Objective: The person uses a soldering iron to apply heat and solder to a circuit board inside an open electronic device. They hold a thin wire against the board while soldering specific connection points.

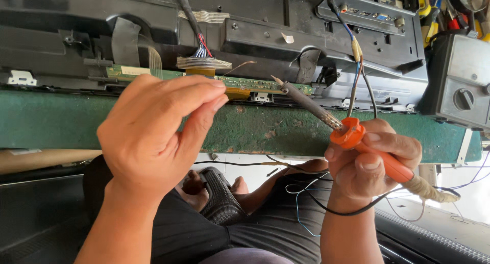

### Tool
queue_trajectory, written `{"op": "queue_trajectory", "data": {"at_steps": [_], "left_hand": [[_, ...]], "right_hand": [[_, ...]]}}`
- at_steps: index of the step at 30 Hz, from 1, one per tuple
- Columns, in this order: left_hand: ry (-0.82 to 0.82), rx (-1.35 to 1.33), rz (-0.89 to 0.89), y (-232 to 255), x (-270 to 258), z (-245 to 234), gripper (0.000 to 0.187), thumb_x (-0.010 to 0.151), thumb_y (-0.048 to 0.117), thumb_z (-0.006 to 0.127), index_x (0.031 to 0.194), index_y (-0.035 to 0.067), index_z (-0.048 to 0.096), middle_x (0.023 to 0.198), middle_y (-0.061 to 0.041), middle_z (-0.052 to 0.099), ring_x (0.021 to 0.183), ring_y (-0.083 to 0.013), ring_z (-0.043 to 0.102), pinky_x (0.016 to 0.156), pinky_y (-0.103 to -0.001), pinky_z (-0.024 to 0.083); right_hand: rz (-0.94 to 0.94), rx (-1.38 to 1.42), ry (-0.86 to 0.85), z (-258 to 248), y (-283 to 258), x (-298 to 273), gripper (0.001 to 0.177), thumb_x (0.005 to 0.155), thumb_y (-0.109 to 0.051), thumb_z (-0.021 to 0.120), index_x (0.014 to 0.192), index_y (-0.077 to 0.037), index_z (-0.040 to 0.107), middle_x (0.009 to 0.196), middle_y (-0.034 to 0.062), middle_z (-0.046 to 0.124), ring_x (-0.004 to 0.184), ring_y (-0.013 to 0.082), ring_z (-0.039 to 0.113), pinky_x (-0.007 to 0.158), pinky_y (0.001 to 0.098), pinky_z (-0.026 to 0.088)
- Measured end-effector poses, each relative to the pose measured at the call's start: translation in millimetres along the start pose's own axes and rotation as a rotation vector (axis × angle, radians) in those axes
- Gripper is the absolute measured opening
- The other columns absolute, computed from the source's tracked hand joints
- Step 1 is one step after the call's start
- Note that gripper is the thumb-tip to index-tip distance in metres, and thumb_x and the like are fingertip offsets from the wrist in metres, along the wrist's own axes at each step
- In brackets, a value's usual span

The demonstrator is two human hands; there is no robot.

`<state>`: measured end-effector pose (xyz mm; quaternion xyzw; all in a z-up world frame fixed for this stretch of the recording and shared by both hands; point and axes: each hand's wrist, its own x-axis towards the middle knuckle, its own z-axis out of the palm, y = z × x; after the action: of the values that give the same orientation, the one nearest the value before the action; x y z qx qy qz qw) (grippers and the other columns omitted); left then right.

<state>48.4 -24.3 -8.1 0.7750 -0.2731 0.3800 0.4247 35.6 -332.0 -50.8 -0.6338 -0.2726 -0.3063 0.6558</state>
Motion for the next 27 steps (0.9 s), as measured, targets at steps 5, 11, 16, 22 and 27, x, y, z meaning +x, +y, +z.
{"op": "queue_trajectory", "data": {"at_steps": [5, 11, 16, 22, 27], "left_hand": [[0.047, -0.006, -0.113, 0.6, -0.8, -2.7, 0.003, 0.109, -0.008, 0.077, 0.112, -0.009, 0.076, 0.111, -0.020, 0.082, 0.100, -0.0322, 0.082, 0.081, -0.041, 0.053], [0.047, -0.006, -0.149, -0.8, -0.7, -2.8, 0.004, 0.110, -0.010, 0.076, 0.112, -0.006, 0.075, 0.110, -0.018, 0.081, 0.102, -0.0334, 0.079, 0.088, -0.042, 0.056], [0.044, 0.004, -0.147, -1.6, -2.4, -2.2, 0.005, 0.110, -0.010, 0.078, 0.113, -0.007, 0.076, 0.110, -0.018, 0.081, 0.100, -0.0332, 0.080, 0.088, -0.043, 0.056], [0.055, -0.001, -0.240, 1.9, -3.5, -3.0, 0.009, 0.111, -0.003, 0.080, 0.117, -0.005, 0.074, 0.106, -0.013, 0.081, 0.081, -0.0231, 0.062, 0.077, -0.035, 0.050], [0.048, -0.010, -0.212, 0.7, -2.9, -3.2, 0.007, 0.109, -0.007, 0.082, 0.110, -0.003, 0.075, 0.109, -0.014, 0.081, 0.094, -0.0276, 0.076, 0.078, -0.038, 0.052]], "right_hand": [[0.016, 0.029, 0.009, -1.7, 0.8, -1.2, 0.029, 0.105, -0.031, 0.072, 0.112, -0.009, 0.055, 0.086, 0.0146, 0.055, 0.053, 0.0257, 0.062, 0.042, 0.0294, 0.051], [0.016, 0.027, 0.000, 0.1, -0.6, -0.3, 0.029, 0.106, -0.032, 0.071, 0.112, -0.010, 0.054, 0.086, 0.0150, 0.055, 0.053, 0.0255, 0.062, 0.044, 0.0293, 0.052], [0.010, 0.000, -0.009, 1.0, -1.4, 0.3, 0.028, 0.107, -0.033, 0.070, 0.113, -0.010, 0.054, 0.084, 0.0158, 0.054, 0.052, 0.0248, 0.062, 0.041, 0.0287, 0.052], [0.007, 0.000, -0.010, 1.3, -1.3, 0.4, 0.028, 0.107, -0.032, 0.069, 0.113, -0.010, 0.053, 0.086, 0.0161, 0.054, 0.052, 0.0247, 0.061, 0.040, 0.0290, 0.051], [0.006, -0.005, -0.008, 1.5, -1.3, 0.1, 0.028, 0.107, -0.033, 0.069, 0.112, -0.011, 0.053, 0.085, 0.0164, 0.054, 0.052, 0.0245, 0.061, 0.042, 0.0289, 0.052]]}}
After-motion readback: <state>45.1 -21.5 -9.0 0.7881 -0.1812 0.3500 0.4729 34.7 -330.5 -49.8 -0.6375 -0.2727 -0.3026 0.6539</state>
